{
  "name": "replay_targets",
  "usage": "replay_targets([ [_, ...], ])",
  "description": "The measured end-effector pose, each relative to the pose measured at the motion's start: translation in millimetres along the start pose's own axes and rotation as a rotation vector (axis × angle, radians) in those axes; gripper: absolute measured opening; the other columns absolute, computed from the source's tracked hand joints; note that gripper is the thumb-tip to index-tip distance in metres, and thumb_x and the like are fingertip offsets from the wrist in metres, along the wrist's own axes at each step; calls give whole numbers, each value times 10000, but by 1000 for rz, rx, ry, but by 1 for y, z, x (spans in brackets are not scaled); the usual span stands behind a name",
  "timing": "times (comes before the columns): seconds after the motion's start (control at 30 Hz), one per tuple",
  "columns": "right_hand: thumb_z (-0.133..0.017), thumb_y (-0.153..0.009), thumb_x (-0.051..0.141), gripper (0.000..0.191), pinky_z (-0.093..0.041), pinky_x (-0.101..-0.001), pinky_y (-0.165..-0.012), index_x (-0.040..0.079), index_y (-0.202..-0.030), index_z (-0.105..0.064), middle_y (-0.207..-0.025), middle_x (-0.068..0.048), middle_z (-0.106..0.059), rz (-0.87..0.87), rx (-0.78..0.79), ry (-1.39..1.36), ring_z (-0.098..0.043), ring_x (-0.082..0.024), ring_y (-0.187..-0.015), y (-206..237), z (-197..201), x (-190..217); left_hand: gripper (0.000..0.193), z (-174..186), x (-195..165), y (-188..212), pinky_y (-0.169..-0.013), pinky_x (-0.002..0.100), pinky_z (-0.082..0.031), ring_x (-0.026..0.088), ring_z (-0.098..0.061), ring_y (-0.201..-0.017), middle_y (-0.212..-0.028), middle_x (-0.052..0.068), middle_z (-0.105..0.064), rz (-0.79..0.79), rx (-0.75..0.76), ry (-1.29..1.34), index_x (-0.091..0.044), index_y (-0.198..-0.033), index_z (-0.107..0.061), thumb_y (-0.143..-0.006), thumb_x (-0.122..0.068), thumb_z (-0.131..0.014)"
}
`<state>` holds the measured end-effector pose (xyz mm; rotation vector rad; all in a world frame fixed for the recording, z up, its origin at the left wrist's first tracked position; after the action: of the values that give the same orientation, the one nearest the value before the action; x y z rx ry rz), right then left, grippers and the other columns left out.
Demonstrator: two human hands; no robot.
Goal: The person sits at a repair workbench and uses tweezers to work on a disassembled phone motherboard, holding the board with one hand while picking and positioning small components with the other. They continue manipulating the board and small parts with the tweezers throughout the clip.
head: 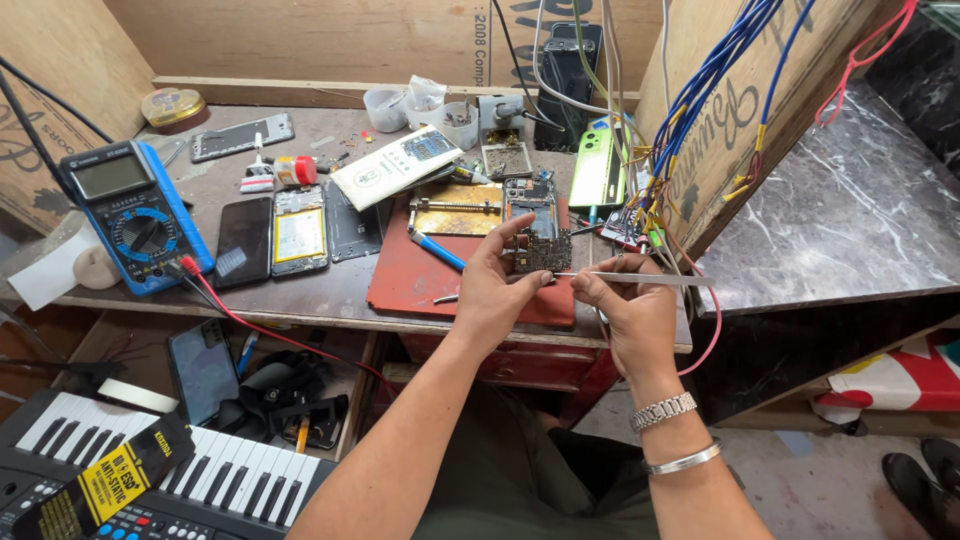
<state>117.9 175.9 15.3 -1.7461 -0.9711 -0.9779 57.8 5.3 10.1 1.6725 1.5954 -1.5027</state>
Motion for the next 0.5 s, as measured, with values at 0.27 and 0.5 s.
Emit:
replay_targets([
  [0.27, -685, -943, -4, 179, -660, -393, -884, 10, -1031, -530, -1027, -118, -676, -46, 7, -52, -752, -257, -1022, -3, 0, -1, 742, 0, -1, 2, -926, 271, -597, 140, -673, -1050, -1178, 78, -629, 0, 2, -18, -37, -1509, -467, -835, 185, -683],
  [0.5, -680, -954, 8, 200, -657, -390, -877, 39, -1040, -502, -1010, -122, -670, -67, -4, -62, -743, -235, -936, -4, 3, -4, 738, -2, 0, 3, -911, 263, -588, 130, -670, -1033, -1144, 72, -642, 6, 34, -50, -47, -1517, -478, -845, 163, -701],
])
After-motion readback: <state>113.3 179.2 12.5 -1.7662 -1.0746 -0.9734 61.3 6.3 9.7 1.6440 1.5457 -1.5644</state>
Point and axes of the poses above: each hand's wrist, its own y-axis away from the middle knuckle, its own z-axis out of the back of the hand, x = y × z, the point moved 4 cm from there along -y, towards the middle knuckle
